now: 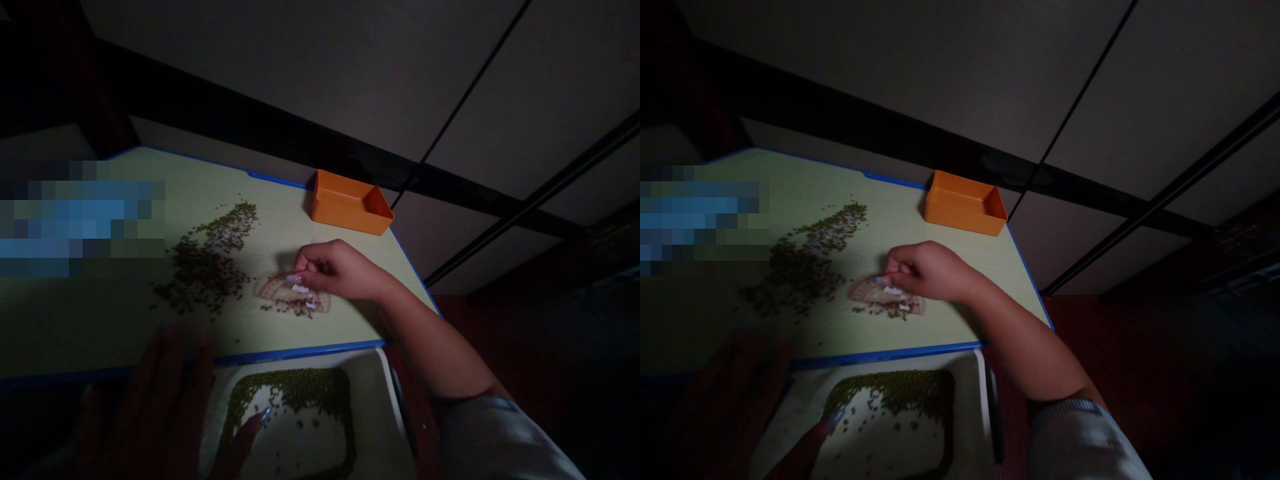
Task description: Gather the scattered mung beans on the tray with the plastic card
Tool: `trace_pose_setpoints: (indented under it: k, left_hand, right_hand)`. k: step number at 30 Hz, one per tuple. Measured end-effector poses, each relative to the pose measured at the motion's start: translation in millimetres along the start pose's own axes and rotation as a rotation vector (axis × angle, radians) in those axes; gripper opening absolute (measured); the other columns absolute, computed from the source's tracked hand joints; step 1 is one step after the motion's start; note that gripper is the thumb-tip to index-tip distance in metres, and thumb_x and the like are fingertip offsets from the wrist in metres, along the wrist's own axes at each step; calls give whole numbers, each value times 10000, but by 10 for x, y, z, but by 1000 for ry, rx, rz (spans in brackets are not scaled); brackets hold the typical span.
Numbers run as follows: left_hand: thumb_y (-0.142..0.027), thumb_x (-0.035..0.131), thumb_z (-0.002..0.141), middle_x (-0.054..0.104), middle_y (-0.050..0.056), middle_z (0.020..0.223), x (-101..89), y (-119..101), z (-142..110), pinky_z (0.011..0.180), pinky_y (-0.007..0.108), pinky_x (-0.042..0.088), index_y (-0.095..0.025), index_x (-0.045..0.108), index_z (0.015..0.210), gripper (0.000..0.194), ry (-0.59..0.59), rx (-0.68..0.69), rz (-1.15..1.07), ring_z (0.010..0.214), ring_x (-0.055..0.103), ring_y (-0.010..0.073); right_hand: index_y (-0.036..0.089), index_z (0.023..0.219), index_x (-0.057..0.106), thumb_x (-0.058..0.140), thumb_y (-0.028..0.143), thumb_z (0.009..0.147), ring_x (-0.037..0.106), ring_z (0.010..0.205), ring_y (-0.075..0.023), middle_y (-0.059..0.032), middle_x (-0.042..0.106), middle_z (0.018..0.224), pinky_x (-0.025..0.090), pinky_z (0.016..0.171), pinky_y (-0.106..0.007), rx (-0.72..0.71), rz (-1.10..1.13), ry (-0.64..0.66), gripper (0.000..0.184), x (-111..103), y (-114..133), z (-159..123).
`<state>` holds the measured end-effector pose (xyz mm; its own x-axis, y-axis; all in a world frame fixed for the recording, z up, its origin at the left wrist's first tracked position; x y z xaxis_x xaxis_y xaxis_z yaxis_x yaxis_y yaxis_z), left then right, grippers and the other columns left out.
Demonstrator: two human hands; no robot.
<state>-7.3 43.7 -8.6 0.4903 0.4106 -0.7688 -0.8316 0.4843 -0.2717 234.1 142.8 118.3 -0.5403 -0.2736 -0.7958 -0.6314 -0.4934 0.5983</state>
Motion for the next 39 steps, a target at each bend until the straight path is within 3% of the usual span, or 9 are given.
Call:
trace_pose_setpoints:
  k: [1, 2, 4, 6, 13, 18, 24, 28, 39]
  left_hand:
    - [-581, 431, 780, 129, 71, 1642, -40, -48, 21, 1088, 663, 321, -280, 149, 1511, 839, -46, 48, -3, 1458, 261, 371]
    - [-543, 442, 795, 96, 86, 1644, -66, -84, 42, 1105, 685, 272, -259, 135, 1514, 832, -16, 43, 10, 1462, 245, 379]
    - [-508, 421, 818, 70, 88, 1643, -111, -137, 71, 1128, 727, 150, -237, 104, 1517, 814, 33, 23, 24, 1467, 220, 393]
    - [-505, 411, 824, 59, 93, 1643, -138, -163, 84, 1134, 727, 114, -229, 91, 1518, 813, 38, 18, 22, 1472, 206, 394]
    - [-448, 429, 824, 83, 114, 1639, -136, -177, 78, 1134, 721, 122, -240, 89, 1518, 800, 30, 7, 12, 1467, 221, 396]
    - [-448, 432, 827, 107, 118, 1637, -158, -197, 81, 1136, 715, 131, -254, 77, 1518, 801, 27, -6, 10, 1463, 234, 395]
    - [-461, 414, 835, 31, 83, 1648, -139, -183, 70, 1150, 698, 102, -261, 55, 1518, 797, 59, -11, 37, 1481, 191, 371]
    - [-454, 406, 840, 96, 132, 1638, -143, -186, 73, 1133, 714, 131, -239, 78, 1518, 783, 49, -15, 37, 1469, 220, 387]
    - [-452, 415, 831, 94, 143, 1636, -143, -183, 69, 1136, 714, 114, -220, 76, 1519, 801, 58, 2, 47, 1470, 213, 397]
  right_hand:
    - [143, 804, 572, 545, 304, 894, 430, 567, -78, 34, 534, 632, 283, 580, -237, 21, -15, -18, 186, -53, -30, -18]
    - [143, 790, 571, 554, 291, 884, 432, 569, -79, 32, 535, 628, 278, 576, -239, 44, -37, -16, 176, -105, -61, -37]
    - [140, 774, 574, 581, 242, 850, 445, 582, -82, 30, 546, 632, 283, 582, -239, 106, -82, 53, 127, -194, -120, -73]
    - [135, 775, 589, 585, 195, 827, 462, 614, -83, 20, 570, 663, 300, 603, -237, 142, -70, 135, 79, -256, -156, -100]
    - [138, 749, 574, 586, 116, 775, 468, 628, -77, 37, 552, 665, 332, 620, -226, 161, 9, 241, 36, -248, -137, -112]
    - [144, 771, 552, 569, 117, 806, 517, 641, -81, 30, 574, 684, 376, 623, -223, 146, 196, 356, 48, -175, -96, -125]
    - [139, 761, 563, 592, 176, 811, 473, 636, -81, 27, 553, 680, 351, 620, -234, 125, 86, 286, 68, -276, -103, -150]
    - [132, 757, 584, 604, 192, 812, 463, 638, -83, 26, 552, 673, 336, 620, -236, 157, -6, 296, 84, -332, -131, -169]
    - [140, 756, 556, 604, 143, 834, 543, 609, -76, 32, 596, 659, 403, 613, -211, 138, 177, 410, 92, -198, -30, -180]
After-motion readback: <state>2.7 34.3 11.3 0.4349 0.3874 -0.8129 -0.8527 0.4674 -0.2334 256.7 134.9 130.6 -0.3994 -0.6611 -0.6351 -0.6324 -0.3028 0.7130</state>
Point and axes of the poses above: each hand's wrist, its own z-axis towards the middle knuckle, its own x-axis out of the palm, y = z × x, the point moved 2 cm from there along z, towards the middle knuckle
